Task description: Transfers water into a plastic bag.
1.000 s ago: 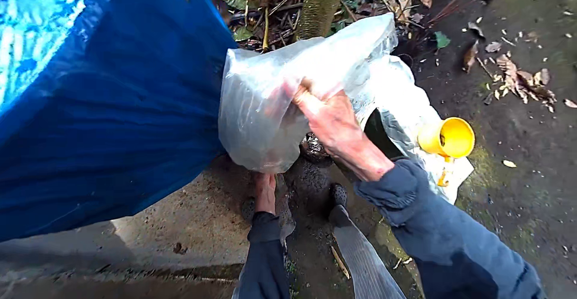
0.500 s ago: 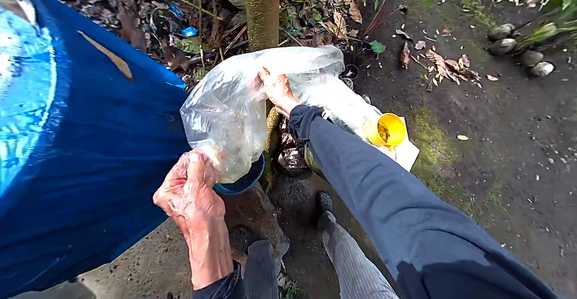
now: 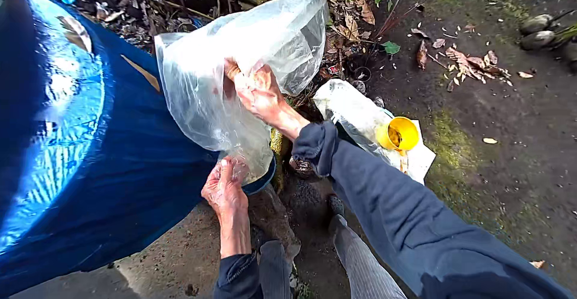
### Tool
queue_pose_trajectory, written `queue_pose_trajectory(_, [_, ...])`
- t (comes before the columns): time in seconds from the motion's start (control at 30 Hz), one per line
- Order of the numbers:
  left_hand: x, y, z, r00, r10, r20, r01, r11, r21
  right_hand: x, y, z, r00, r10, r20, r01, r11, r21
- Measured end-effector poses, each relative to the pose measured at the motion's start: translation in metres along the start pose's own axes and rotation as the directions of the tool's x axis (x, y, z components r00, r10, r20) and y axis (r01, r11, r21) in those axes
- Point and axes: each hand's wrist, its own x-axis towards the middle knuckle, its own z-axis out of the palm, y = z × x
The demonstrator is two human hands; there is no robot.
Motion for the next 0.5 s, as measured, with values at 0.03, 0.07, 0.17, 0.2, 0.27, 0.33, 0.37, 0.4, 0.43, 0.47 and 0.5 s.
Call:
queue_pose_trajectory(0.03, [0.006, -0.014, 0.0, 0.999, -0.043, -0.007, 0.043, 0.999, 0.0, -0.019, -0.009, -0.008, 1.0, 0.01, 0.018, -0.011, 1.0, 0.018])
queue_pose_trajectory(0.07, [0.01, -0.027, 0.0, 0.996, -0.089, -0.018, 0.089, 0.996, 0.015, -0.041, -0.016, -0.019, 0.998, 0.041, 0.048, -0.043, 0.998, 0.04])
queue_pose_trajectory(0.17, [0.013, -0.057, -0.003, 0.972, -0.215, -0.089, 0.223, 0.971, 0.088, -0.076, -0.004, -0.024, 0.988, 0.098, 0.123, -0.111, 0.989, 0.097])
queue_pose_trajectory(0.2, [0.011, -0.067, -0.006, 0.963, -0.245, -0.115, 0.257, 0.96, 0.113, -0.078, 0.0, -0.019, 0.99, 0.092, 0.108, -0.105, 0.988, 0.118])
queue_pose_trajectory(0.27, [0.004, -0.087, -0.014, 0.942, -0.296, -0.159, 0.316, 0.941, 0.121, -0.08, 0.013, -0.009, 0.994, 0.051, 0.099, -0.066, 0.987, 0.148])
queue_pose_trajectory(0.33, [-0.003, -0.099, -0.021, 0.922, -0.335, -0.192, 0.366, 0.917, 0.158, -0.086, 0.026, -0.011, 0.985, 0.066, 0.161, -0.089, 0.986, 0.14])
queue_pose_trajectory(0.37, [-0.007, -0.1, -0.022, 0.917, -0.349, -0.193, 0.382, 0.907, 0.174, -0.085, 0.033, -0.015, 0.975, 0.099, 0.198, -0.127, 0.983, 0.133])
queue_pose_trajectory(0.4, [-0.01, -0.097, -0.022, 0.913, -0.358, -0.194, 0.392, 0.901, 0.185, -0.076, 0.043, -0.016, 0.97, 0.116, 0.215, -0.147, 0.98, 0.132])
queue_pose_trajectory(0.43, [-0.013, -0.091, -0.019, 0.915, -0.357, -0.189, 0.39, 0.903, 0.183, -0.063, 0.058, -0.016, 0.967, 0.11, 0.23, -0.142, 0.982, 0.127])
queue_pose_trajectory(0.47, [-0.016, -0.084, -0.014, 0.924, -0.338, -0.181, 0.368, 0.913, 0.177, -0.042, 0.077, -0.013, 0.965, 0.079, 0.248, -0.107, 0.989, 0.099])
queue_pose_trajectory(0.5, [-0.02, -0.074, -0.007, 0.936, -0.303, -0.177, 0.332, 0.928, 0.171, -0.019, 0.093, -0.01, 0.966, 0.046, 0.256, -0.066, 0.995, 0.072])
